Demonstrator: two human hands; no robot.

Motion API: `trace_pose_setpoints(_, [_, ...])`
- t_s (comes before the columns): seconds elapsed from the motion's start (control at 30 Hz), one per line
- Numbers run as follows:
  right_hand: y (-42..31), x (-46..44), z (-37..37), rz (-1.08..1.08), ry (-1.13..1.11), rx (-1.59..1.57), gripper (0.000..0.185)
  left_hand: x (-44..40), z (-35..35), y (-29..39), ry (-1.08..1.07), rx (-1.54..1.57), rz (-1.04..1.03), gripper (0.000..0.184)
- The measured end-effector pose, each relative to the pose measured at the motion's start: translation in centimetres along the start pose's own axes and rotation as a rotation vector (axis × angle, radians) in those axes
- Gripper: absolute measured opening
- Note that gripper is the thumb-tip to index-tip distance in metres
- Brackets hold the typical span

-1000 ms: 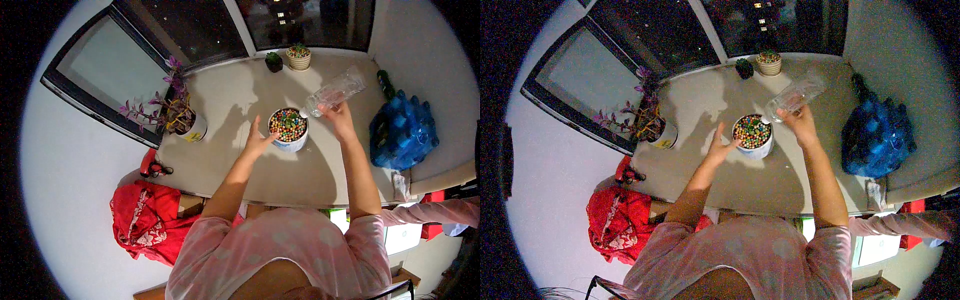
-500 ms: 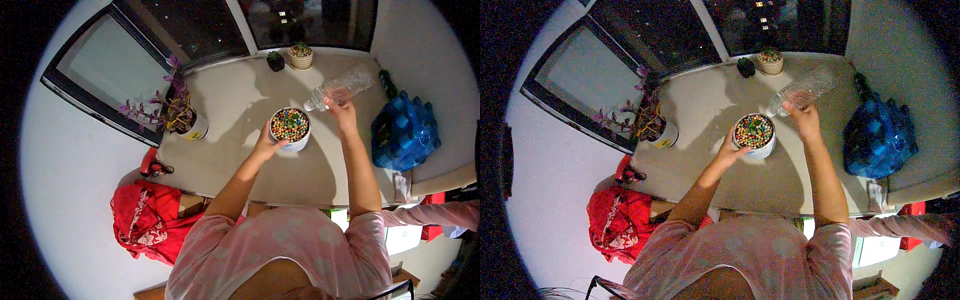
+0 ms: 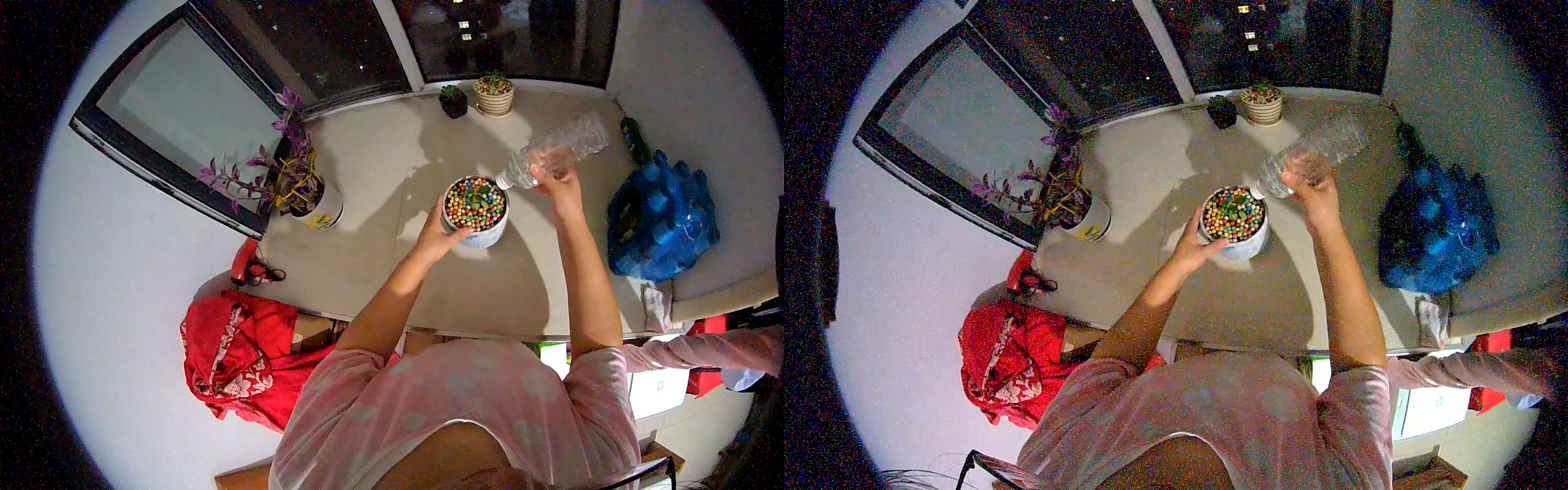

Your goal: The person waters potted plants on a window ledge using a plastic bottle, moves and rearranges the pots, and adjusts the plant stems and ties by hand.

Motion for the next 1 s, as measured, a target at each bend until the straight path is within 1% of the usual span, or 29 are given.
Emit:
trace_pose_setpoints(0.03, [-0.1, 0.3, 0.1, -0.008, 0.013, -0.018, 0.039, 0.0, 0.0, 0.0, 0.005, -0.009, -0.014, 0.102])
trace_pose_setpoints(0.13, [-0.3, 1.3, 0.2, 0.011, -0.018, -0.077, 0.037, -0.1, -0.1, -1.9, 0.062, -0.03, -0.033, 0.095])
trace_pose_setpoints(0.23, [-0.2, 1.9, 0.3, -0.012, -0.005, -0.089, 0.037, -0.1, 0.0, -2.0, 0.009, -0.106, -0.022, 0.101])
trace_pose_setpoints(0.33, [0.5, 2.3, 0.6, -0.05, 0.012, -0.099, 0.038, 0.0, -0.1, -1.0, 0.011, -0.047, 0.016, 0.102])
trace_pose_setpoints(0.43, [0.5, 2.9, 0.4, -0.045, 0.038, -0.061, 0.04, 0.0, 0.0, -2.2, 0.022, -0.143, 0.011, 0.102])
trace_pose_setpoints(0.53, [0.6, 2.8, 0.4, -0.051, -0.021, -0.07, 0.04, 0.1, 0.0, -2.2, 0.027, -0.081, 0.026, 0.102])
trace_pose_setpoints(0.57, [0.5, 2.9, 0.3, -0.05, -0.004, -0.077, 0.04, 0.1, 0.0, -2.0, 0.024, -0.068, 0.027, 0.102])
trace_pose_setpoints(0.63, [0.2, 3.2, -0.1, -0.05, 0.028, -0.093, 0.039, 0.1, 0.0, -0.8, 0.016, -0.042, 0.031, 0.102])
trace_pose_setpoints(0.73, [0.5, 2.8, 0.2, -0.043, 0.01, -0.068, 0.037, 0.2, -0.1, 2.0, -0.004, 0.096, 0.057, 0.102])
trace_pose_setpoints(0.83, [0.6, 2.4, 0.2, -0.039, 0.023, -0.131, 0.036, 0.2, -0.1, 1.3, -0.004, 0.066, 0.064, 0.104])
trace_pose_setpoints(1.0, [-0.2, 1.8, 0.0, -0.018, 0.074, -0.141, 0.033, 0.2, -0.1, -0.6, 0.024, 0.004, 0.052, 0.105])
Point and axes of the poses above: each hand's wrist, its own x-axis away from the middle knuckle, its own z-axis out of the back of the hand, y = z × x, the point moved 2 cm from there along -x, towards the middle knuckle, and after that the axes turned 10 degrees about -z, right-handed, at the moved point
